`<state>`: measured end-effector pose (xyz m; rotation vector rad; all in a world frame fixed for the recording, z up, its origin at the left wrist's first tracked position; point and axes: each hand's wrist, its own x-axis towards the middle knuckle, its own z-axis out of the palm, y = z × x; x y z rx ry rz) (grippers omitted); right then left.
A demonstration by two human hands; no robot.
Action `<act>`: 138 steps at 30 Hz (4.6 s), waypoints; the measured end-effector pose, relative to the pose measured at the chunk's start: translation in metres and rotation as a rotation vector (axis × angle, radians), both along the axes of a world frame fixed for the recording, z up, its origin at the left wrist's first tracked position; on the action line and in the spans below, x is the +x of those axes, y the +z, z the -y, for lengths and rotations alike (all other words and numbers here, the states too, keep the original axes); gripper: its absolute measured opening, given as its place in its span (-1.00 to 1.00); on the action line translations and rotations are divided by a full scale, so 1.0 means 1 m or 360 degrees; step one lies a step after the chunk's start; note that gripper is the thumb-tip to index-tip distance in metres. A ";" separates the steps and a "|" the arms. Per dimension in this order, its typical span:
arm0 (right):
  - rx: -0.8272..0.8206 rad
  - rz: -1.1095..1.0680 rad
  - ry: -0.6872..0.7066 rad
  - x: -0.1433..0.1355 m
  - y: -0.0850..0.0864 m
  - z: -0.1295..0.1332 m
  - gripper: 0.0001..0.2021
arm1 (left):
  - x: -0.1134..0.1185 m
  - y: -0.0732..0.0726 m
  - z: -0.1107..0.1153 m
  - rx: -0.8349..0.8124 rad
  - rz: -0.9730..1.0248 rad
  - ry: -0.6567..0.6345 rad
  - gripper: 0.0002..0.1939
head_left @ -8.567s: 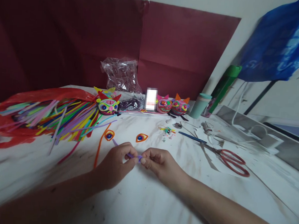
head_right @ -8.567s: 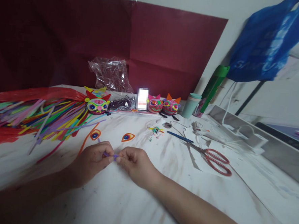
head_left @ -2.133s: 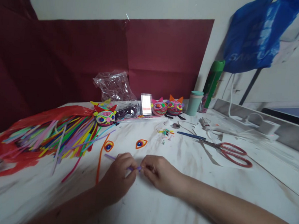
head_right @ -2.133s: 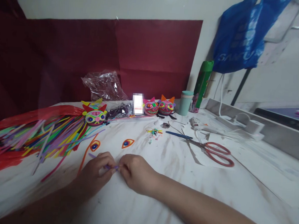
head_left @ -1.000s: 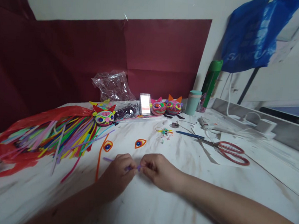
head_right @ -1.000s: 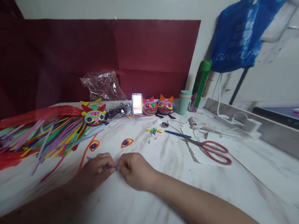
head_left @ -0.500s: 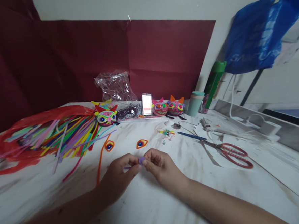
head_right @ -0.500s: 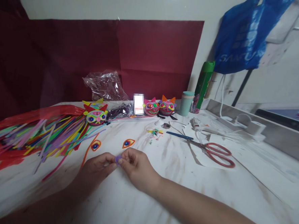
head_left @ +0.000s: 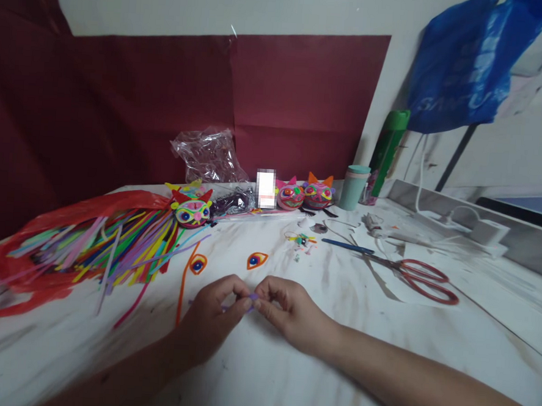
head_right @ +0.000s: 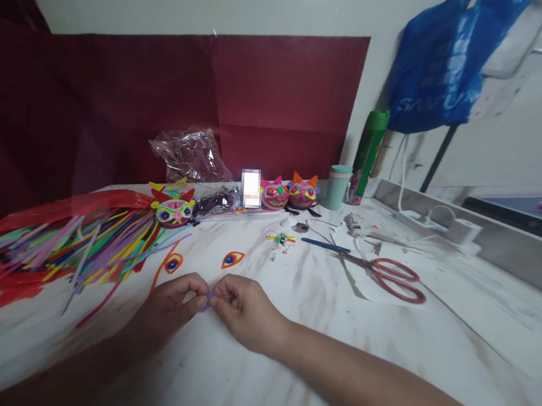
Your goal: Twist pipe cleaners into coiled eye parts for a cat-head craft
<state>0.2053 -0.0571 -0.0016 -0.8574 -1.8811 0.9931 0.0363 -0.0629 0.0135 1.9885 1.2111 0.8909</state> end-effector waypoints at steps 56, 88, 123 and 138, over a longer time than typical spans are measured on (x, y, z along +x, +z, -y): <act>0.0036 -0.0103 -0.0165 -0.006 0.002 0.008 -0.80 | 0.007 -0.010 0.005 0.0454 0.0059 0.0134 -0.88; 0.0283 0.0170 -0.0132 0.003 0.011 0.003 -0.89 | 0.004 0.006 0.001 0.0196 -0.0113 0.0124 -0.84; 0.0019 0.0000 -0.0198 -0.002 0.000 0.001 -0.81 | 0.006 -0.002 0.002 0.0257 -0.0191 0.0197 -0.87; 0.0534 0.0433 -0.0102 0.006 0.005 0.000 -0.89 | 0.001 -0.002 0.001 0.0335 -0.0310 0.0104 -0.88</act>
